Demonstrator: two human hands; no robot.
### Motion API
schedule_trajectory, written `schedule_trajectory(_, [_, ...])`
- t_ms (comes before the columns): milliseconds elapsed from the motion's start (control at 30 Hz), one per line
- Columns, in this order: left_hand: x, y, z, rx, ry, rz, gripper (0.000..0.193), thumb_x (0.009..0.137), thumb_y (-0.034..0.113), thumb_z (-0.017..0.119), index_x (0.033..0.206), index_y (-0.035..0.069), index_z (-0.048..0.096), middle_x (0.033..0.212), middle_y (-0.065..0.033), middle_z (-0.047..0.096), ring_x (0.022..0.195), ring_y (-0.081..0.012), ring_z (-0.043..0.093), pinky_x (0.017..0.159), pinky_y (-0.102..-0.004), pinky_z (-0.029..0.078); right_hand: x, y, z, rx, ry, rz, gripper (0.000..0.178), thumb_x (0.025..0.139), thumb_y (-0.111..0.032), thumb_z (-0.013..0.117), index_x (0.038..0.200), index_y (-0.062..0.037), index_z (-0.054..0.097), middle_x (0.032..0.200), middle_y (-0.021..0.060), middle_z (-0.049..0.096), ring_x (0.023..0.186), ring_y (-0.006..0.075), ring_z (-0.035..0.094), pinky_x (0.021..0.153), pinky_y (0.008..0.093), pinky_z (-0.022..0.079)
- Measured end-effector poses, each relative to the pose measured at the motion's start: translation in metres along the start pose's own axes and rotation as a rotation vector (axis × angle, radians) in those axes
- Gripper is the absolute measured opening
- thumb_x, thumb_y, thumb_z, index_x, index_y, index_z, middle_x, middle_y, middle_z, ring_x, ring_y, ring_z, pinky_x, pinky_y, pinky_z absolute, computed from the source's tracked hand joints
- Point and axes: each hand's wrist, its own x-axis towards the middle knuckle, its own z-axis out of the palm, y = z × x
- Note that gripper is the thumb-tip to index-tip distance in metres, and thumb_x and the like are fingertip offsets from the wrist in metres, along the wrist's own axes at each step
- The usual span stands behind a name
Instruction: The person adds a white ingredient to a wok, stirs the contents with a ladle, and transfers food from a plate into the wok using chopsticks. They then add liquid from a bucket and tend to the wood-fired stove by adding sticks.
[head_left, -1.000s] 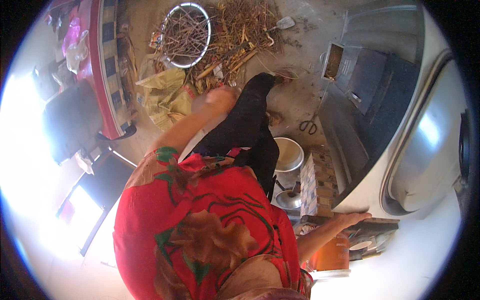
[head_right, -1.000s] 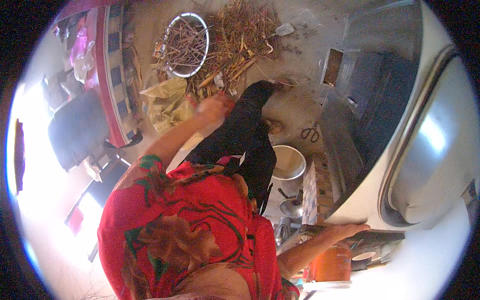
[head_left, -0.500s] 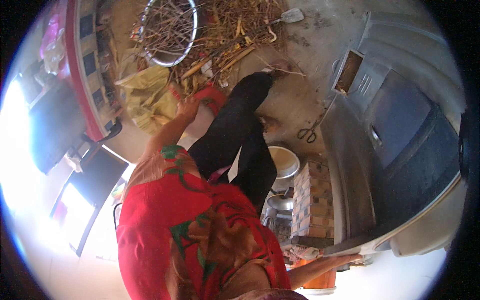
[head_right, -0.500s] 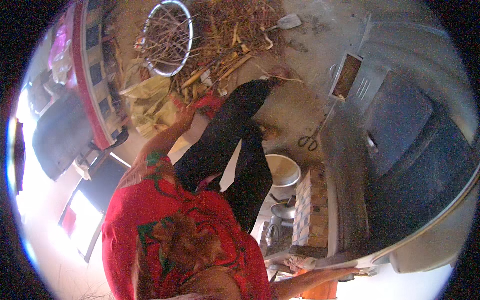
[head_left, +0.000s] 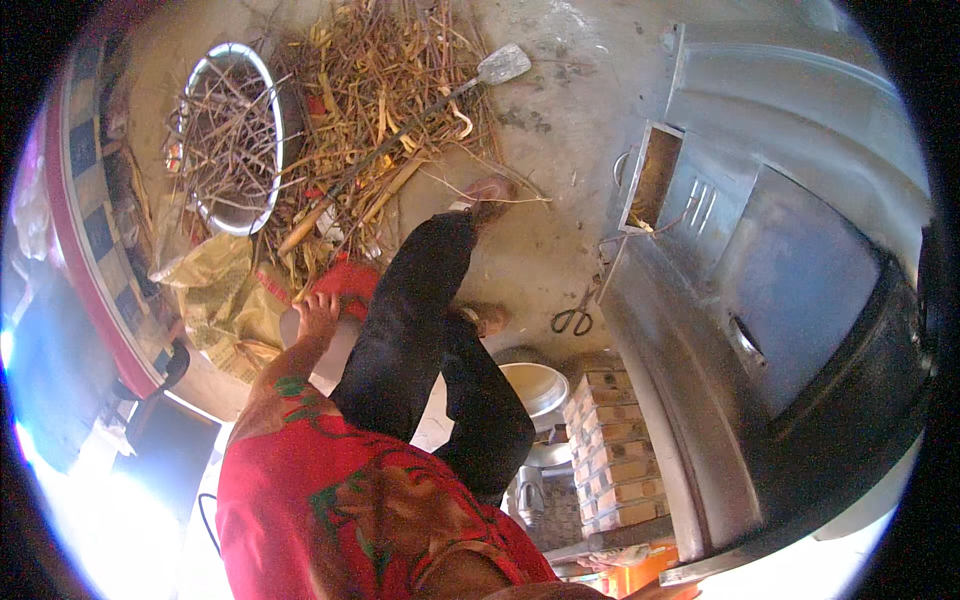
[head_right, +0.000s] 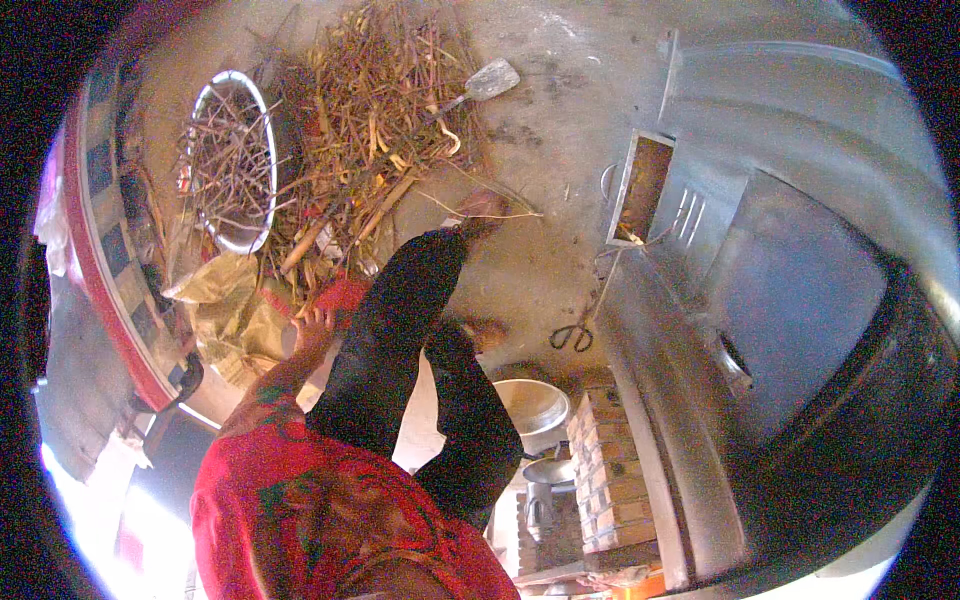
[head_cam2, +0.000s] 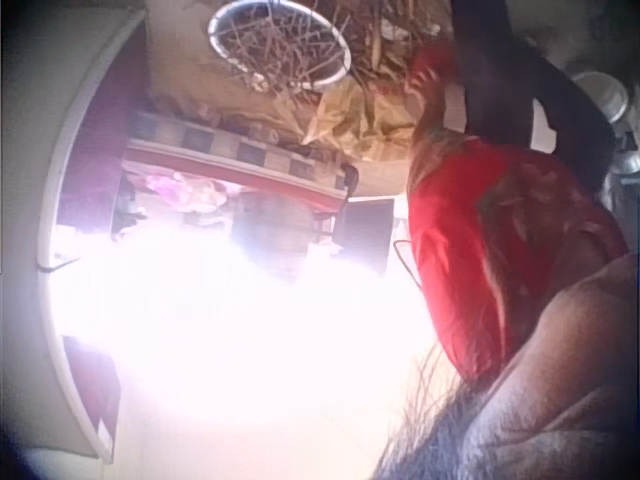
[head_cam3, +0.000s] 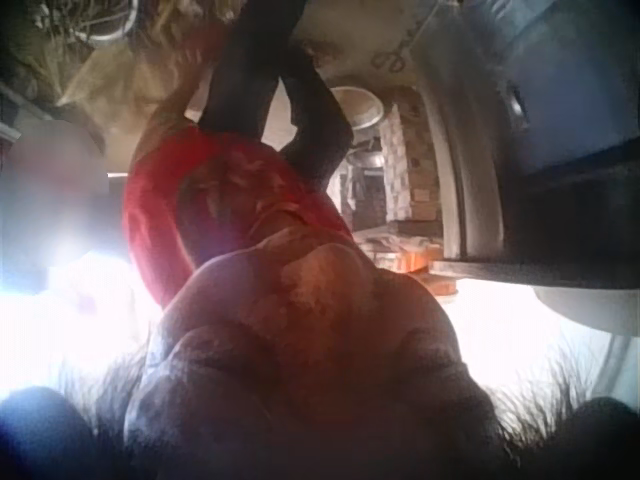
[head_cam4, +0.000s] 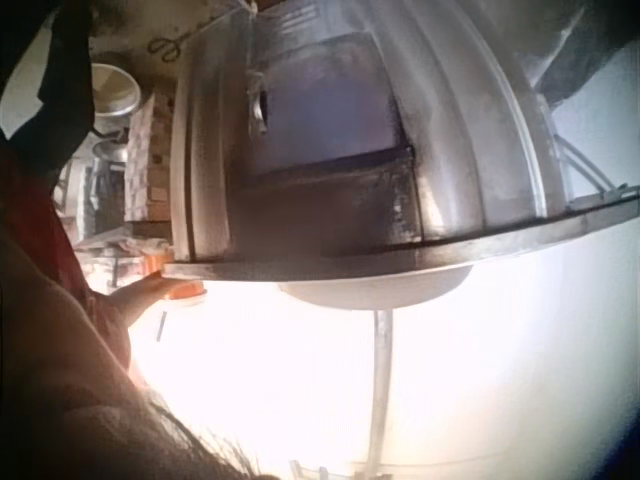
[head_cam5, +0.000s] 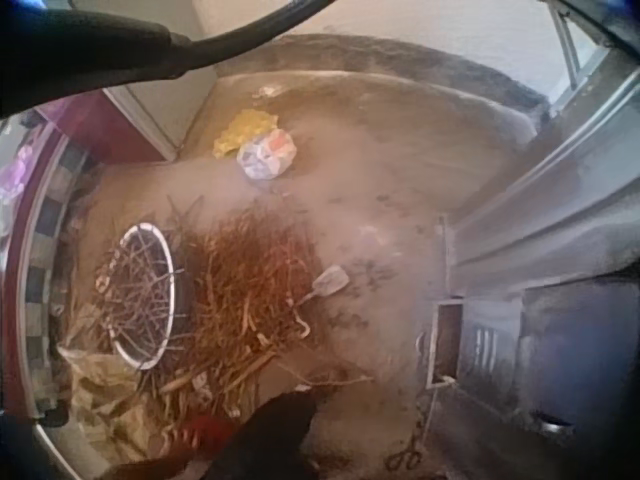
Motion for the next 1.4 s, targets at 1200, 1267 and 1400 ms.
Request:
schedule_trajectory(1200, [0.099,-0.087,-0.018,-0.367,-0.027,0.492,0.034,0.083,0.020,0.051,0.115,0.009,0.048,0.091,-0.0171,0.060,0.080,-0.0316,0.061,0.058,-0.0444,0.051,-0.023,0.095,-0.042,0.450,-0.048,-0.154,0.063,0.085,-0.061,0.037,0.122,-0.0107,0.047,0.119,0.0125,0.048,0.105,0.0234,0.048,0.086,0.0396,0.042])
schedule_trajectory(1267, [0.101,-0.087,-0.015,-0.355,-0.042,0.509,0.034,0.083,0.020,0.051,0.115,0.009,0.048,0.090,-0.0172,0.060,0.080,-0.0315,0.061,0.059,-0.0439,0.052,-0.005,0.070,-0.040,0.451,-0.057,-0.172,0.063,0.085,-0.061,0.038,0.122,-0.0108,0.048,0.118,0.0126,0.048,0.104,0.0232,0.048,0.085,0.0395,0.042])
schedule_trajectory(1400, [0.109,-0.084,-0.012,-0.354,-0.080,0.558,0.033,0.083,0.018,0.051,0.115,0.010,0.049,0.089,-0.0173,0.061,0.079,-0.0313,0.062,0.059,-0.0429,0.052,0.027,0.009,-0.036,0.421,-0.072,-0.190,0.063,0.085,-0.061,0.038,0.121,-0.0109,0.048,0.117,0.0127,0.049,0.104,0.0228,0.049,0.084,0.0393,0.043])
